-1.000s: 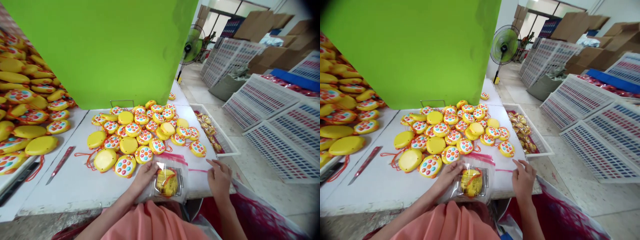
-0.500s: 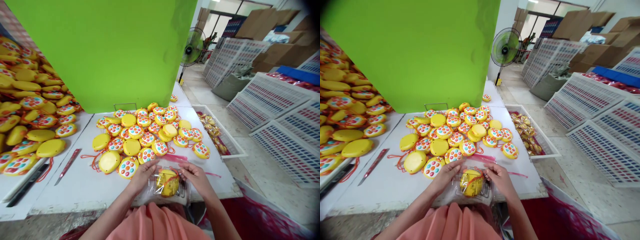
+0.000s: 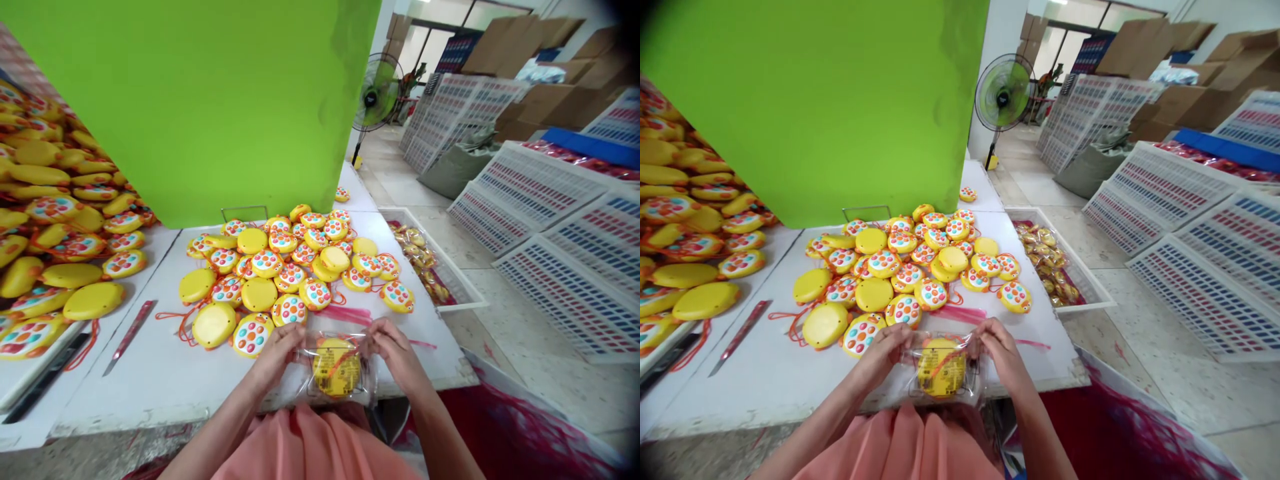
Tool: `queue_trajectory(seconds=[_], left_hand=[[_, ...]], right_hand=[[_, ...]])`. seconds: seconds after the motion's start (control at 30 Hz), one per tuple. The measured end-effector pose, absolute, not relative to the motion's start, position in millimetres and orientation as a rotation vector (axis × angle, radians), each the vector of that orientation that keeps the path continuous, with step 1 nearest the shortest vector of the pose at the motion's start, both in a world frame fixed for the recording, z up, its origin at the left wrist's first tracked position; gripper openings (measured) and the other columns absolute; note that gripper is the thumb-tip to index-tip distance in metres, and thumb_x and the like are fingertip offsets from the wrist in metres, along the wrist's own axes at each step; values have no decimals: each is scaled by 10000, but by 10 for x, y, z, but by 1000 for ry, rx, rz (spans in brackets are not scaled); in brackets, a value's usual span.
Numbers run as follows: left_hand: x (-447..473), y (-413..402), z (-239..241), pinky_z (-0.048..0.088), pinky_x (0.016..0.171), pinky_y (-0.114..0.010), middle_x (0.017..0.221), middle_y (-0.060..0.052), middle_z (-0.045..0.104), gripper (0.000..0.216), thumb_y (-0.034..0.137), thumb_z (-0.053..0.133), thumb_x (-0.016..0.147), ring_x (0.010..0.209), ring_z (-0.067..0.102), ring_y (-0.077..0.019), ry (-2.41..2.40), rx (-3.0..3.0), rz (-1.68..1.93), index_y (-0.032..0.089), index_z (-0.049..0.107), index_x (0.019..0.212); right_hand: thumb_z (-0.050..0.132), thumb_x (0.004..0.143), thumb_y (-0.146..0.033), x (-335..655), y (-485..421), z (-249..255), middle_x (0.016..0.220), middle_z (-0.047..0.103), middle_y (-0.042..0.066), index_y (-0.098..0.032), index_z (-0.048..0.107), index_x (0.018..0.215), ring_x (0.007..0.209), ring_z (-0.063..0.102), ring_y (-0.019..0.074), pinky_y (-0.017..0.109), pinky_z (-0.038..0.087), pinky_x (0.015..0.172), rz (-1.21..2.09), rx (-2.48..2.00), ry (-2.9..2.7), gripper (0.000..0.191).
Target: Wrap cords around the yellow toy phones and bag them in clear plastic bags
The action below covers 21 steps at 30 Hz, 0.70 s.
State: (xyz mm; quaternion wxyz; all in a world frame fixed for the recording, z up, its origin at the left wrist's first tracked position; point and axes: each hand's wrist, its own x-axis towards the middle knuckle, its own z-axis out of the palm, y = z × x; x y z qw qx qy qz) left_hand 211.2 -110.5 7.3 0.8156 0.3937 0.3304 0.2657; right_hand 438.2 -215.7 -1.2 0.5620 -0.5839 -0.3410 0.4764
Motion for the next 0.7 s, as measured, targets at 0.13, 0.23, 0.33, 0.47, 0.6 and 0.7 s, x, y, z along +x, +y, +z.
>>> queue_trajectory(seconds=[0.13,0.23,0.33,0.47,0.6,0.7], left_hand=[[2153,-1120,46,465,586,-208,687,-24,625,416,391,760,714,757,618,-169,744,1021,581,173,429,591],[2210,-1149,17,498,631,-237,717,-3,639,350,386,751,735,751,642,-168,701,1042,587,186,464,725],[2273,-1179,-4,546,723,-325,987,-58,675,383,367,686,799,886,668,-212,675,1164,572,225,470,1082],[2404,-1218,-120,465,991,-410,1263,-108,601,382,249,563,895,1176,565,-248,638,1894,578,229,482,1268],[2549,-1271,-394,301,1116,-530,1455,-146,433,496,258,584,896,1369,356,-327,445,2590,429,192,440,1366],[2538,-1301,-513,325,1086,-539,1455,-181,422,542,354,619,873,1351,373,-362,481,2816,305,170,454,1356]], right_hand=[[569,863,-481,4272,-2140,2,710,644,4,-211,661,894,573,579,158,239,433,477,1203,-1492,-903,287],[572,863,-477,4399,-2161,62,608,611,-10,-191,693,807,516,551,146,242,426,470,1178,-1604,-1098,315],[614,838,-468,4807,-2197,144,546,601,-13,-174,717,816,472,548,149,258,433,463,1091,-1665,-1064,313],[650,798,-504,5406,-2170,232,699,677,0,-196,694,919,551,609,143,283,517,564,495,-1499,-613,333],[590,827,-532,5546,-2040,106,1209,641,78,-235,545,1267,1067,624,237,457,473,953,156,-1537,-574,533],[595,808,-534,5440,-1931,-192,1441,451,162,-180,463,1362,1327,405,330,554,311,1083,16,-1890,-940,670]])
